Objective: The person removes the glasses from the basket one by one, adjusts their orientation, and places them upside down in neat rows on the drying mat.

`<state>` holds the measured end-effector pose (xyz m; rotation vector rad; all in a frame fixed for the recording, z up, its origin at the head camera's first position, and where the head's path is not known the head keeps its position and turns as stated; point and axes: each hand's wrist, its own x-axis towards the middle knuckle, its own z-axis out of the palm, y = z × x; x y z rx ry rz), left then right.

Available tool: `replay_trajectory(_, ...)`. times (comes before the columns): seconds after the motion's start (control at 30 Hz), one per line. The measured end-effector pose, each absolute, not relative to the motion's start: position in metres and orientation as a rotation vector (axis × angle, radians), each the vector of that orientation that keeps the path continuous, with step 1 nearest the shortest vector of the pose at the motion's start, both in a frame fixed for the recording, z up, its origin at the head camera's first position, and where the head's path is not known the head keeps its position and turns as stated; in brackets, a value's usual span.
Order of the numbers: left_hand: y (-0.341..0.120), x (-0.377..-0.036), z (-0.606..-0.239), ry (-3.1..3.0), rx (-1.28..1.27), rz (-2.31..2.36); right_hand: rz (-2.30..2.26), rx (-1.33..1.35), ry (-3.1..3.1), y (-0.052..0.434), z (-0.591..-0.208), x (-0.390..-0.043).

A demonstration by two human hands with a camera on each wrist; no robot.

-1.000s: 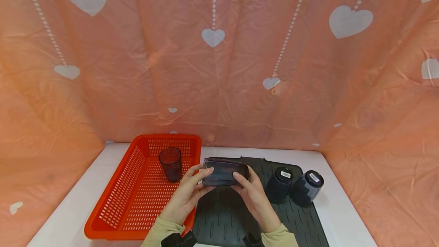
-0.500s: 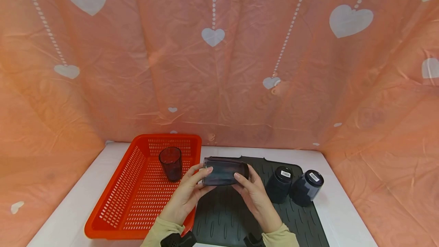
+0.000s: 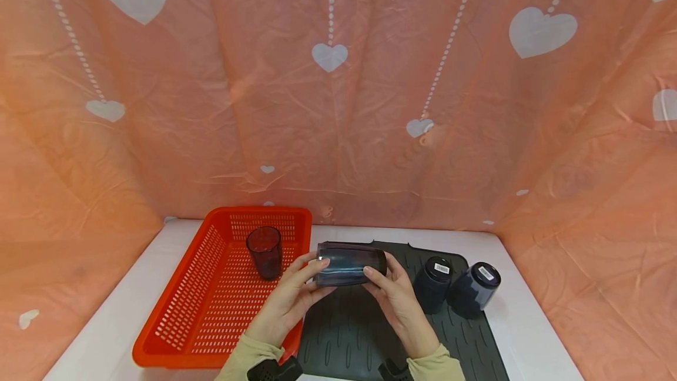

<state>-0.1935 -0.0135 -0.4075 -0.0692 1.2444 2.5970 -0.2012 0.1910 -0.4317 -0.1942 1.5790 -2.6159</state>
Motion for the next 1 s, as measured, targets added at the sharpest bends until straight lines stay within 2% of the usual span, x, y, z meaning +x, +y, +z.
replay_trajectory(0.43, -0.017, -0.1927, -0.4096, 1.299, 0.027, 2.513, -2.61, -0.284, 1.587, 0.1986, -0.4301, -0.2013)
replay_trajectory(0.77, -0.0153, -0.1905, -0.4108, 1.334, 0.047, 2.477, -2.676, -0.175, 1.548, 0.1978, -0.428, -0.201)
replay_trajectory(1.0, -0.0157, -0.1886, -0.4096, 1.327, 0.049, 2.454, -2.668, -0.239, 1.644, 0.2003, -0.4238, -0.1998)
